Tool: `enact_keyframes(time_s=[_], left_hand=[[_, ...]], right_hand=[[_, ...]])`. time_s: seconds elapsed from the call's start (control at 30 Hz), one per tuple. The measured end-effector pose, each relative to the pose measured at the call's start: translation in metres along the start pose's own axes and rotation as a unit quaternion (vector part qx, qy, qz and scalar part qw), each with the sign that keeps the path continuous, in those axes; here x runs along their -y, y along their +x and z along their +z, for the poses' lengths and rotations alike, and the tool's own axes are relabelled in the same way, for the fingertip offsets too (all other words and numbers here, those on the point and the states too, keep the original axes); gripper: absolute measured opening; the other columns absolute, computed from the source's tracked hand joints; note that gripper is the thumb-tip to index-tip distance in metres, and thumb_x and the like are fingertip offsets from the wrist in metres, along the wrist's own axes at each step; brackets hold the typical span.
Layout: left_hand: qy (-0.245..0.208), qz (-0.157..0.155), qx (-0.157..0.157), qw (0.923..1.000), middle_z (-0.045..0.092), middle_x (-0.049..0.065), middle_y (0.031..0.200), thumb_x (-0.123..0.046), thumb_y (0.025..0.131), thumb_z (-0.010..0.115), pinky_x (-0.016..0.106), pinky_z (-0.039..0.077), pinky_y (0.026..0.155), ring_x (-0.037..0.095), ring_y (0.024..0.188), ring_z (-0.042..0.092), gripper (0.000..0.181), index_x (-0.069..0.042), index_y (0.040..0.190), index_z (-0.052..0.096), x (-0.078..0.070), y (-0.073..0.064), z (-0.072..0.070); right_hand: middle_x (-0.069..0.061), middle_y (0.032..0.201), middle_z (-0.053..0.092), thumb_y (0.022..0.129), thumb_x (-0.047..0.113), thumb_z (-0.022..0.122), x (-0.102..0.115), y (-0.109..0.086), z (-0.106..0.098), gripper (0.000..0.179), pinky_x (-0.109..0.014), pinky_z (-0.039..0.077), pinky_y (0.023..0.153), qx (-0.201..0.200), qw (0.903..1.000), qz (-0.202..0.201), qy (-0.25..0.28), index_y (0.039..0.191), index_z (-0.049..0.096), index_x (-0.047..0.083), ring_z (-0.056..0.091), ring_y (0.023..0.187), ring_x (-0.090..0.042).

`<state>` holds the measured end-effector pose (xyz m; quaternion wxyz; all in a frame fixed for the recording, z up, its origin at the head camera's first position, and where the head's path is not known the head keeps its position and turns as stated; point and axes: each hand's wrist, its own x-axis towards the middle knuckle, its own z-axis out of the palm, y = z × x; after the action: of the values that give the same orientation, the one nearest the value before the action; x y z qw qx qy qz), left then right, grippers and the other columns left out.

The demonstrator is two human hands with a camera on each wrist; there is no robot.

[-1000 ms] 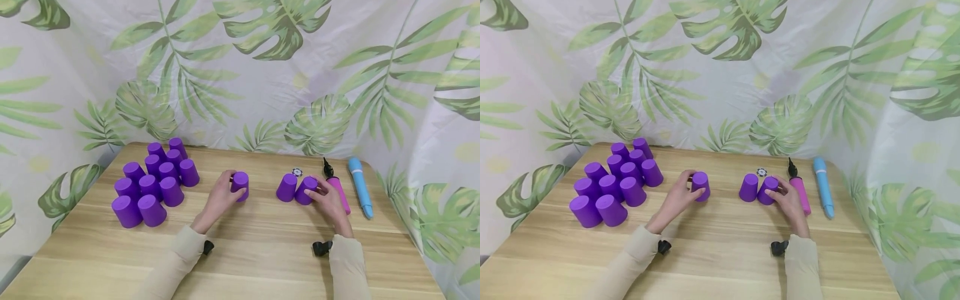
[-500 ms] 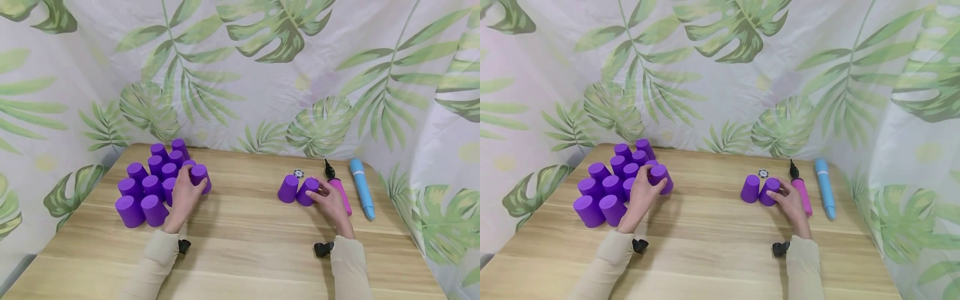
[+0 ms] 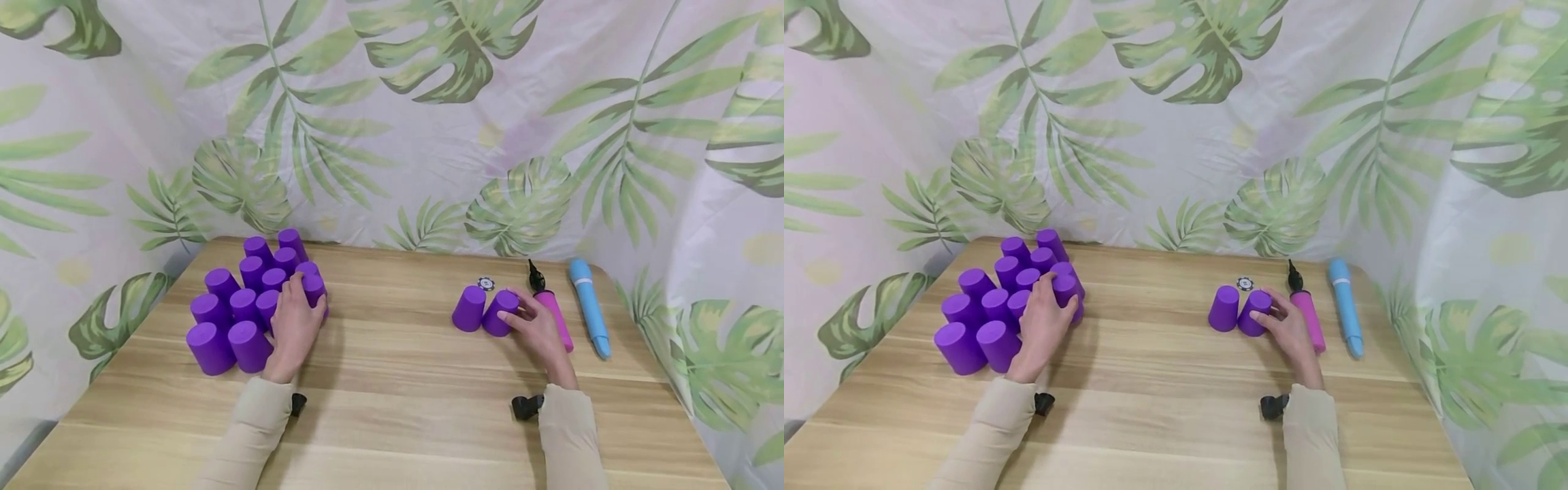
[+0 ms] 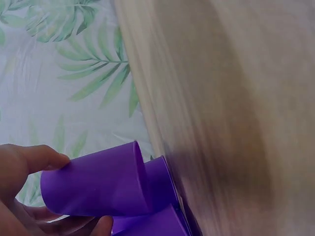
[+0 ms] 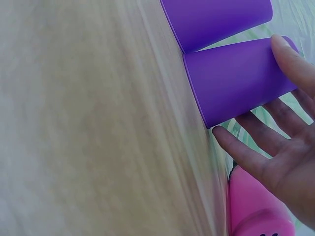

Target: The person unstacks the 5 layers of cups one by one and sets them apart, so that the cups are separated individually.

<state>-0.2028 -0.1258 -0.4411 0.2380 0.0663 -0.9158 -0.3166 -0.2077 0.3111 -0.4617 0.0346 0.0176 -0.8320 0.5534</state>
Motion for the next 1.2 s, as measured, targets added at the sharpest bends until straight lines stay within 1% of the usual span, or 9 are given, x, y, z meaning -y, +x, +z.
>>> enact_keyframes(time_s=[0.2, 0.37, 0.47, 0.63, 0.87, 0.93, 1.1, 1.17, 1.2], left_hand=[[0.027, 0.024, 0.007, 0.9993, 0.052, 0.022, 0.111, -0.016, 0.084, 0.071, 0.062, 0.046, 0.074, 0.043, 0.101, 0.054, 0.053, 0.000, 0.126, 0.045, 0.0017, -0.0023, 0.0043], [0.043, 0.038, 0.006, 0.9984, 0.053, 0.023, 0.106, -0.015, 0.084, 0.071, 0.062, 0.047, 0.068, 0.044, 0.095, 0.056, 0.051, 0.001, 0.125, 0.045, 0.0004, -0.0017, 0.0058], [0.053, 0.040, 0.010, 0.9977, 0.054, 0.024, 0.105, -0.015, 0.084, 0.070, 0.063, 0.048, 0.066, 0.044, 0.093, 0.057, 0.050, 0.001, 0.124, 0.046, -0.0004, -0.0018, 0.0063], [0.057, 0.032, 0.017, 0.9977, 0.054, 0.024, 0.106, -0.015, 0.085, 0.070, 0.063, 0.048, 0.067, 0.045, 0.092, 0.057, 0.047, 0.000, 0.123, 0.046, -0.0013, -0.0014, 0.0066], [0.055, 0.020, 0.029, 0.9978, 0.054, 0.024, 0.106, -0.015, 0.085, 0.069, 0.064, 0.047, 0.067, 0.045, 0.092, 0.058, 0.046, -0.001, 0.123, 0.046, -0.0022, 0.0001, 0.0057], [0.054, 0.019, 0.032, 0.9979, 0.054, 0.024, 0.107, -0.015, 0.085, 0.069, 0.064, 0.047, 0.067, 0.046, 0.091, 0.058, 0.047, -0.001, 0.123, 0.046, -0.0021, 0.0001, 0.0055], [0.050, 0.023, 0.038, 0.9977, 0.054, 0.025, 0.110, -0.014, 0.087, 0.069, 0.064, 0.047, 0.067, 0.046, 0.091, 0.058, 0.049, 0.000, 0.126, 0.045, -0.0015, -0.0007, 0.0042], [0.049, 0.024, 0.042, 0.9976, 0.054, 0.025, 0.111, -0.014, 0.087, 0.069, 0.064, 0.047, 0.067, 0.045, 0.092, 0.058, 0.049, 0.001, 0.127, 0.044, -0.0013, -0.0009, 0.0035], [0.048, 0.024, 0.044, 0.9976, 0.053, 0.025, 0.112, -0.014, 0.087, 0.069, 0.064, 0.048, 0.067, 0.045, 0.092, 0.058, 0.049, 0.001, 0.127, 0.044, -0.0014, -0.0010, 0.0031]], right_hand=[[-0.022, 0.137, 0.051, 0.086, 0.027, 0.074, -0.0002, 0.0010, 0.0001, 0.068, -0.013, 0.045, 0.086, 0.001, 1.0000, 0.003, -0.003, 0.144, 0.044, 0.010, 0.051, 0.124, -0.036], [-0.022, 0.137, 0.051, 0.086, 0.026, 0.074, 0.0001, 0.0006, -0.0005, 0.067, -0.013, 0.045, 0.086, 0.002, 1.0000, 0.003, 0.000, 0.144, 0.044, 0.010, 0.051, 0.124, -0.036], [-0.022, 0.137, 0.051, 0.086, 0.026, 0.074, 0.0004, 0.0004, -0.0004, 0.067, -0.011, 0.044, 0.085, 0.002, 1.0000, 0.001, 0.000, 0.144, 0.044, 0.010, 0.051, 0.123, -0.036], [-0.023, 0.136, 0.052, 0.086, 0.026, 0.074, 0.0001, 0.0007, -0.0007, 0.068, -0.011, 0.044, 0.085, 0.003, 1.0000, -0.005, -0.003, 0.144, 0.044, 0.008, 0.051, 0.123, -0.036], [-0.021, 0.136, 0.052, 0.086, 0.027, 0.074, 0.0012, 0.0006, -0.0008, 0.067, -0.028, 0.046, 0.096, 0.000, 0.9999, -0.002, -0.013, 0.144, 0.044, 0.010, 0.052, 0.123, -0.035], [-0.021, 0.136, 0.052, 0.086, 0.027, 0.074, 0.0019, 0.0005, -0.0006, 0.067, -0.027, 0.046, 0.095, -0.001, 0.9999, -0.003, -0.013, 0.144, 0.045, 0.011, 0.052, 0.123, -0.035], [-0.021, 0.136, 0.053, 0.085, 0.026, 0.074, 0.0026, 0.0001, -0.0005, 0.067, -0.013, 0.044, 0.087, -0.001, 1.0000, -0.003, -0.005, 0.143, 0.045, 0.010, 0.053, 0.122, -0.034], [-0.022, 0.136, 0.052, 0.085, 0.026, 0.074, 0.0024, 0.0001, -0.0008, 0.068, -0.013, 0.044, 0.086, -0.001, 1.0000, -0.002, -0.005, 0.144, 0.045, 0.009, 0.052, 0.122, -0.035], [-0.022, 0.137, 0.052, 0.086, 0.027, 0.074, 0.0021, 0.0003, -0.0011, 0.068, -0.016, 0.045, 0.089, 0.000, 1.0000, -0.001, -0.005, 0.144, 0.044, 0.009, 0.052, 0.123, -0.036]])
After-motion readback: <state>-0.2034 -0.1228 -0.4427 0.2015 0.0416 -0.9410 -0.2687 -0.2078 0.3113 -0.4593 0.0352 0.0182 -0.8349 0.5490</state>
